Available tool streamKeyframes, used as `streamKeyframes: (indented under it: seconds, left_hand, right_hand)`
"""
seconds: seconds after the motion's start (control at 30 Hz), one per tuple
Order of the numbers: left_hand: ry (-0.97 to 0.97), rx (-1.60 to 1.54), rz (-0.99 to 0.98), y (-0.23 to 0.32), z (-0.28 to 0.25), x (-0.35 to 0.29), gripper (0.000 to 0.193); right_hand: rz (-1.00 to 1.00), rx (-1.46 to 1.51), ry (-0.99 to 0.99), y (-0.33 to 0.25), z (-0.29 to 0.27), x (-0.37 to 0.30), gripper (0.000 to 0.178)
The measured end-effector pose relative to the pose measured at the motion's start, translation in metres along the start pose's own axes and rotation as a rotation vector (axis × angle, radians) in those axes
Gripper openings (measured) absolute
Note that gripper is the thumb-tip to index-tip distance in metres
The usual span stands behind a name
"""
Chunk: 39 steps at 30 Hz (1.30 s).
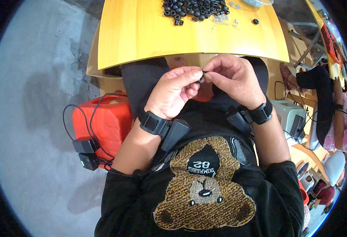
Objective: Assembling small black plastic and rubber components by hand.
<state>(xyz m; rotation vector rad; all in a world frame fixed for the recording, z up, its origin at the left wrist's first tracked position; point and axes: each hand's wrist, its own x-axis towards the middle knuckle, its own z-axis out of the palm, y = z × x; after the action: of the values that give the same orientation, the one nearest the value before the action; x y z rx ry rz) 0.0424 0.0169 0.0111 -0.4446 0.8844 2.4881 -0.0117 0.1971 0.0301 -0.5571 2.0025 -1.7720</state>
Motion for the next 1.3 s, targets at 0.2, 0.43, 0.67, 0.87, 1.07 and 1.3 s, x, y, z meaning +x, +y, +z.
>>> streamKeyframes:
  seconds: [0.2, 0.43, 0.67, 0.87, 1.07, 1.3]
  left_hand:
    - [0.010, -0.156, 0.028, 0.0004, -0.0009, -0.0005, 0.018]
    - [0.000, -0.197, 0.048, -0.0007, -0.0042, 0.0006, 0.026]
    - [-0.008, -0.179, 0.053, 0.0007, -0.0024, 0.0001, 0.025]
    - [-0.001, -0.198, 0.043, -0.0006, -0.0027, 0.0028, 0.024]
    - [-0.058, -0.231, 0.064, -0.0017, -0.0075, 0.0048, 0.027]
    - [-0.019, -0.171, 0.090, -0.0014, -0.0049, 0.0034, 0.028]
  right_hand:
    - [-0.019, 0.171, 0.023, -0.0004, 0.0021, 0.0007, 0.013]
    - [-0.031, 0.182, 0.044, 0.0001, 0.0032, -0.0030, 0.011]
    - [-0.037, 0.169, 0.068, -0.0023, 0.0065, -0.0013, 0.009]
    - [-0.026, 0.152, 0.092, -0.0001, 0.0071, -0.0019, 0.009]
    - [-0.056, 0.168, 0.114, 0.0027, 0.0059, 0.0001, 0.008]
    - [-0.048, 0.116, 0.129, -0.0011, 0.0096, 0.0021, 0.007]
